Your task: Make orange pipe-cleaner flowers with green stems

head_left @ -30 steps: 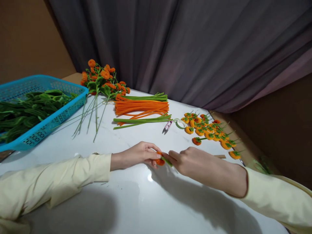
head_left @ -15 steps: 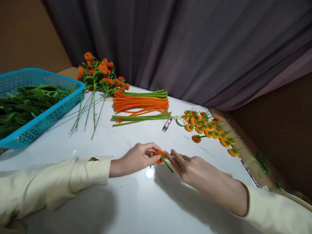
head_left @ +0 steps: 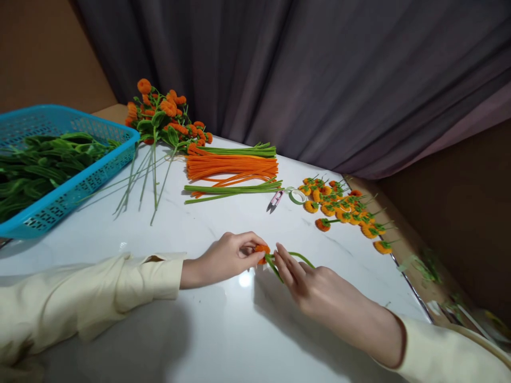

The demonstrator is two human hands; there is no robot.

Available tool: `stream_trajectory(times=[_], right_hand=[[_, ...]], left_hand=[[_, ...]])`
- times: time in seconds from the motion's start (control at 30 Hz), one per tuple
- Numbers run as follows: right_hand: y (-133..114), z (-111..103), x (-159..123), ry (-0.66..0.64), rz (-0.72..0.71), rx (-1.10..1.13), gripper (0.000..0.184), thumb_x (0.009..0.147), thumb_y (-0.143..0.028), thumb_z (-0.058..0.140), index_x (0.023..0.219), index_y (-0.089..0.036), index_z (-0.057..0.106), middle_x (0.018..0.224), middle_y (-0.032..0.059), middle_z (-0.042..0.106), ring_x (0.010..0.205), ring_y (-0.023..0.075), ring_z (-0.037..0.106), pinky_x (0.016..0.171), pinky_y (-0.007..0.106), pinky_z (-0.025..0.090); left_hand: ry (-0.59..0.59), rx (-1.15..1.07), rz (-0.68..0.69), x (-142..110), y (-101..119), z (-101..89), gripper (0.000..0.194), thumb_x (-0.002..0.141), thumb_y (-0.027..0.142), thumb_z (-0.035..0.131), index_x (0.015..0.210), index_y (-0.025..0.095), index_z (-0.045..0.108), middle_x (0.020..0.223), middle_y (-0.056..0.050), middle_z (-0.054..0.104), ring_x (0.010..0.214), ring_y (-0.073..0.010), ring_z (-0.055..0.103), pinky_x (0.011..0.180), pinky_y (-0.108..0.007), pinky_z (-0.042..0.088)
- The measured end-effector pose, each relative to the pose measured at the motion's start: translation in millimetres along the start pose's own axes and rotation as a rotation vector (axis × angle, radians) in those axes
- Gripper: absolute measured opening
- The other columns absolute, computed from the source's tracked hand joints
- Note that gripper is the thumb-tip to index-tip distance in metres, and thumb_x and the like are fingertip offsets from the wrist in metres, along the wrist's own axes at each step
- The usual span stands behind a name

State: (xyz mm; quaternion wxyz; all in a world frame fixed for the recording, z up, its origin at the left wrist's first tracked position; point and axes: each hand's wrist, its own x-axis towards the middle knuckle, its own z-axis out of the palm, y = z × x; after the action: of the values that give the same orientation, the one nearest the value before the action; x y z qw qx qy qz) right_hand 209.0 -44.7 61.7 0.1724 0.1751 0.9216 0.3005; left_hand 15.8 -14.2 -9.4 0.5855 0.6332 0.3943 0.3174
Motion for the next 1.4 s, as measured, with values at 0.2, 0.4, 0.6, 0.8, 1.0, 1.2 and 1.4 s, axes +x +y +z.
stream_trajectory(times=[0.2, 0.4, 0.6, 0.8, 1.0, 1.2, 1.4], right_hand=[[0, -1, 3, 0.011, 0.037, 0.026, 0.062, 0.06, 0.003, 0.046, 0.122, 0.004, 0.05, 0.114, 0.0273, 0.059, 0.05, 0.0167, 0.06, 0.035, 0.025, 0.042], [-2, 0, 3, 0.02, 0.049, 0.066, 0.054, 0.065, 0.001, 0.047, 0.119, 0.002, 0.052, 0.11, 0.0262, 0.061, 0.059, 0.0197, 0.064, 0.038, 0.025, 0.043], [-3, -2, 7, 0.012, 0.067, 0.078, 0.047, 0.069, 0.001, 0.044, 0.115, 0.002, 0.055, 0.107, 0.0266, 0.062, 0.053, 0.019, 0.063, 0.037, 0.026, 0.042], [2, -5, 8, -0.043, 0.064, 0.235, 0.049, 0.065, 0.004, 0.037, 0.11, 0.0, 0.056, 0.108, 0.0238, 0.061, 0.045, 0.0157, 0.057, 0.035, 0.028, 0.04], [5, -4, 3, -0.114, 0.087, 0.402, 0.061, 0.057, 0.006, 0.037, 0.116, -0.004, 0.051, 0.104, 0.0148, 0.062, 0.042, 0.0123, 0.052, 0.037, 0.026, 0.04], [-2, 3, 2, -0.133, 0.163, 0.611, 0.066, 0.056, 0.007, 0.035, 0.121, -0.002, 0.044, 0.1, 0.0158, 0.061, 0.046, 0.0141, 0.055, 0.04, 0.027, 0.04], [-4, 12, 4, -0.144, 0.5, 1.42, 0.04, 0.075, 0.001, 0.034, 0.11, -0.015, 0.046, 0.066, 0.0004, 0.059, 0.051, 0.0121, 0.058, 0.045, 0.019, 0.045]], left_hand=[[0.005, 0.027, 0.017, 0, 2, -0.4, 0.022, 0.081, 0.032, 0.057, 0.095, 0.017, 0.064, 0.076, -0.003, 0.066, 0.066, -0.0126, 0.058, 0.057, -0.02, 0.046], [0.004, 0.048, 0.01, -1, 0, 0.1, 0.022, 0.081, 0.032, 0.056, 0.095, 0.017, 0.064, 0.076, -0.002, 0.066, 0.065, -0.0125, 0.058, 0.056, -0.02, 0.045], [-0.02, 0.123, 0.074, -3, 2, 0.3, 0.024, 0.084, 0.03, 0.052, 0.101, 0.017, 0.062, 0.085, -0.004, 0.069, 0.068, -0.0136, 0.063, 0.06, -0.02, 0.048], [-0.004, 0.241, 0.207, -5, 1, 0.5, 0.023, 0.086, 0.025, 0.049, 0.104, 0.017, 0.06, 0.09, -0.004, 0.069, 0.071, -0.0133, 0.065, 0.065, -0.02, 0.049], [-0.002, 0.299, 0.263, -4, 0, 0.5, 0.021, 0.086, 0.022, 0.049, 0.103, 0.016, 0.06, 0.092, -0.004, 0.069, 0.073, -0.013, 0.065, 0.068, -0.021, 0.05], [0.083, 0.393, 0.472, -5, -3, 1.1, 0.019, 0.086, 0.017, 0.048, 0.102, 0.014, 0.058, 0.092, -0.005, 0.068, 0.076, -0.0132, 0.064, 0.071, -0.022, 0.051], [0.103, 0.497, 0.596, -6, -4, 1.8, 0.019, 0.087, 0.015, 0.047, 0.104, 0.014, 0.056, 0.093, -0.007, 0.068, 0.083, -0.015, 0.064, 0.076, -0.024, 0.05]])
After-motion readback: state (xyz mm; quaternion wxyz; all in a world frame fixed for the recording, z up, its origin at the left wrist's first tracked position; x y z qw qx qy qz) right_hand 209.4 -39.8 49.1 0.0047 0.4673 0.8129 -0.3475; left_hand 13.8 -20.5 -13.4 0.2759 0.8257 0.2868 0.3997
